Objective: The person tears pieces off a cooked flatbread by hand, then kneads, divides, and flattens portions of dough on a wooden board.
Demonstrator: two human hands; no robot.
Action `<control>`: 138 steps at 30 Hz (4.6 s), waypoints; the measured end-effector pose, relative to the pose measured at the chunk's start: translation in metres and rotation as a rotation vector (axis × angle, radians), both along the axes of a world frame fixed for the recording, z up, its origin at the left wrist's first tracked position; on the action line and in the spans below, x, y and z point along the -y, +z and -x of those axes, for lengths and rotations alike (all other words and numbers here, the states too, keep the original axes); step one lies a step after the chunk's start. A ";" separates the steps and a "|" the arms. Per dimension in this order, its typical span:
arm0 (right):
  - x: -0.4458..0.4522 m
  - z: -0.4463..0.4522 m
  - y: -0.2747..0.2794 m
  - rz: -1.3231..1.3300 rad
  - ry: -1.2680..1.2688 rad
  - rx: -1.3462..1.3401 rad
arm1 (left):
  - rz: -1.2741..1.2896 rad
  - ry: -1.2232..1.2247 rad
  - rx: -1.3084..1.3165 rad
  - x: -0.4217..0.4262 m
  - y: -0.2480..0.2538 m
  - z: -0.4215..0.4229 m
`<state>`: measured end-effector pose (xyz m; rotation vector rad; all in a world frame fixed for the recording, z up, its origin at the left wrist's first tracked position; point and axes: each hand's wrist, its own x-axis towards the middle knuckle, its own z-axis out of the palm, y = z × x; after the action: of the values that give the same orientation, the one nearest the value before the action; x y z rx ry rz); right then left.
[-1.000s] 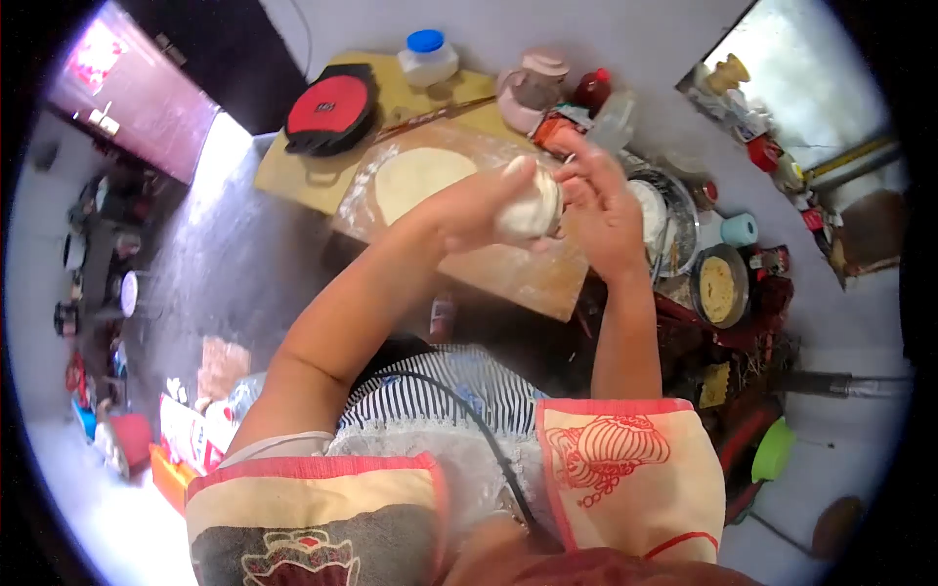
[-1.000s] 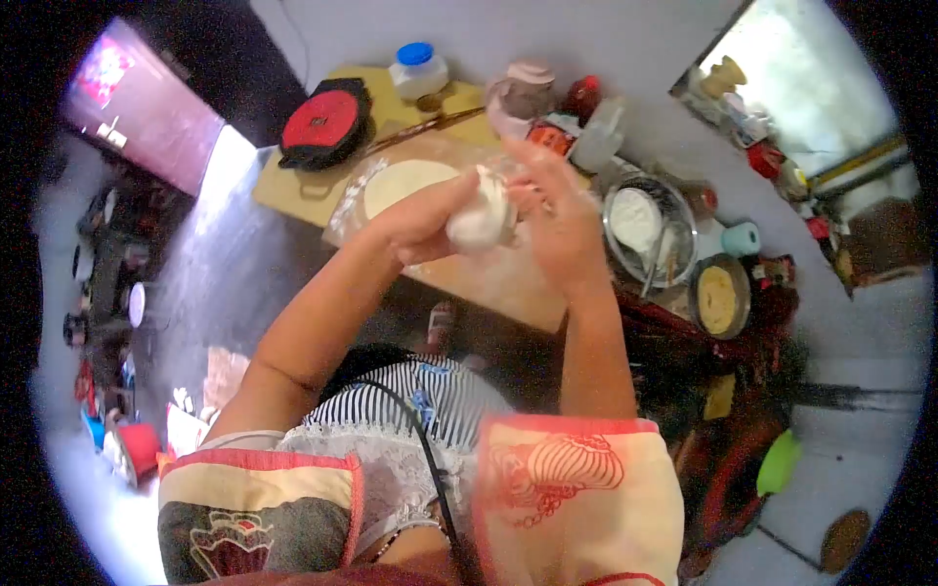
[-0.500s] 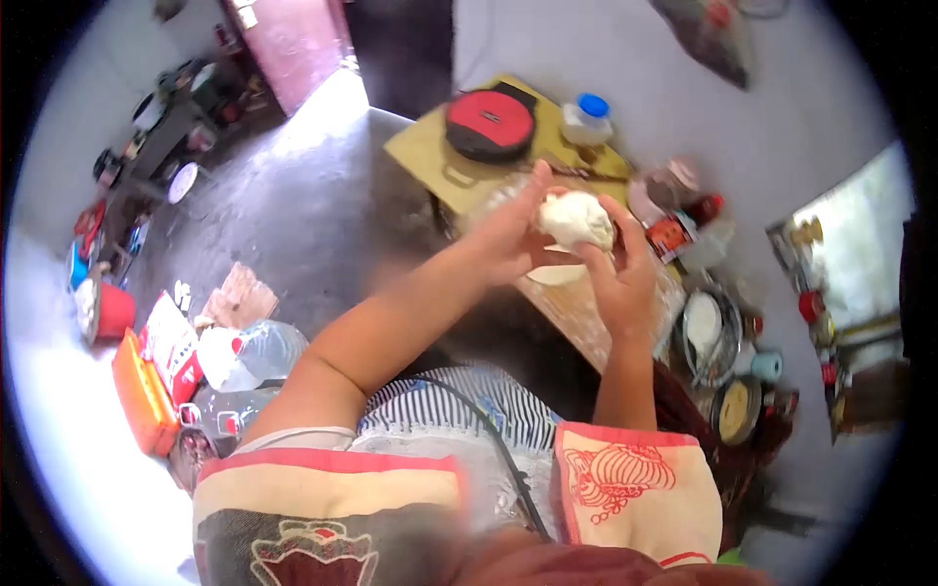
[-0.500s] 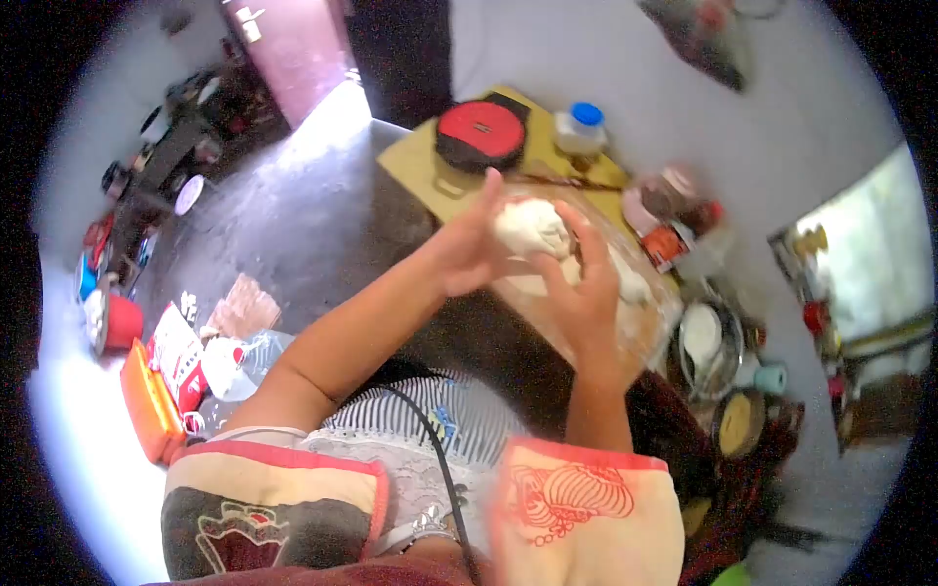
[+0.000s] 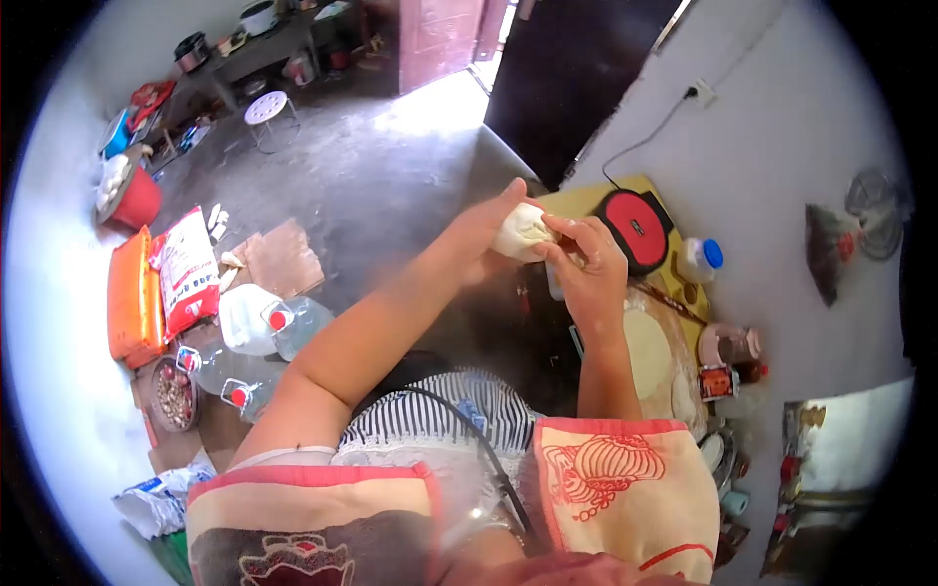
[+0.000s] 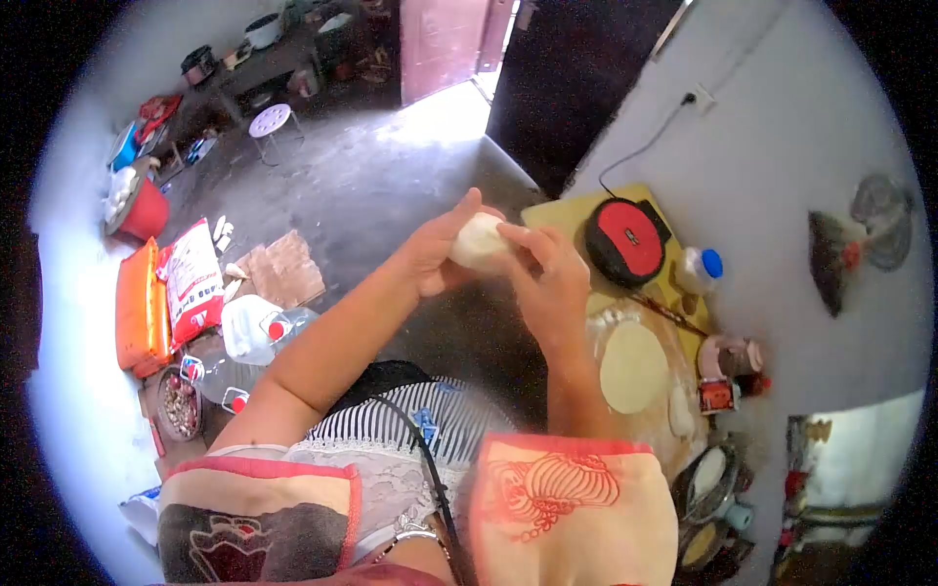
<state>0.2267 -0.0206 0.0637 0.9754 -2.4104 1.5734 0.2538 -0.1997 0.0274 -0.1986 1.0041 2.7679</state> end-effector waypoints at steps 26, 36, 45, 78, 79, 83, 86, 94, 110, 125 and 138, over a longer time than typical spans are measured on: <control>0.258 0.108 -0.013 -0.082 0.272 -0.201 | 0.344 0.740 -0.057 0.214 -0.027 0.060; 0.163 0.071 -0.006 -0.004 0.204 -0.104 | 0.183 0.488 0.102 0.140 -0.021 0.038; 0.022 0.012 -0.024 0.009 -0.025 -0.020 | 0.040 0.025 0.194 0.014 -0.015 0.021; -0.595 -0.225 -0.314 1.611 -0.894 1.041 | 0.479 -0.989 0.445 -0.569 -0.152 -0.068; -0.601 -0.217 -0.305 1.472 -0.997 1.009 | 0.494 -0.924 0.477 -0.569 -0.151 -0.062; -0.624 -0.169 -0.287 0.430 -1.290 0.516 | 0.510 -0.851 0.501 -0.557 -0.176 -0.035; -0.627 -0.135 -0.272 -0.265 -1.271 0.127 | 0.538 -0.839 0.497 -0.557 -0.187 -0.017; -0.629 -0.083 -0.346 -0.770 -0.915 0.343 | 0.597 -0.884 0.478 -0.569 -0.216 0.046; -0.654 -0.049 -0.365 -0.745 -1.071 0.410 | 0.692 -1.068 0.405 -0.620 -0.246 0.113; -0.638 -0.048 -0.311 -0.405 -1.038 0.838 | 0.742 -1.239 0.367 -0.627 -0.281 0.118; -0.610 -0.054 -0.364 -1.063 -0.883 0.327 | 0.807 -1.173 0.300 -0.636 -0.270 0.114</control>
<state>0.2807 0.5890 -0.3007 -0.4171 -3.1665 0.1060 0.1393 0.4359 -0.2429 -0.0733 1.4423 1.1907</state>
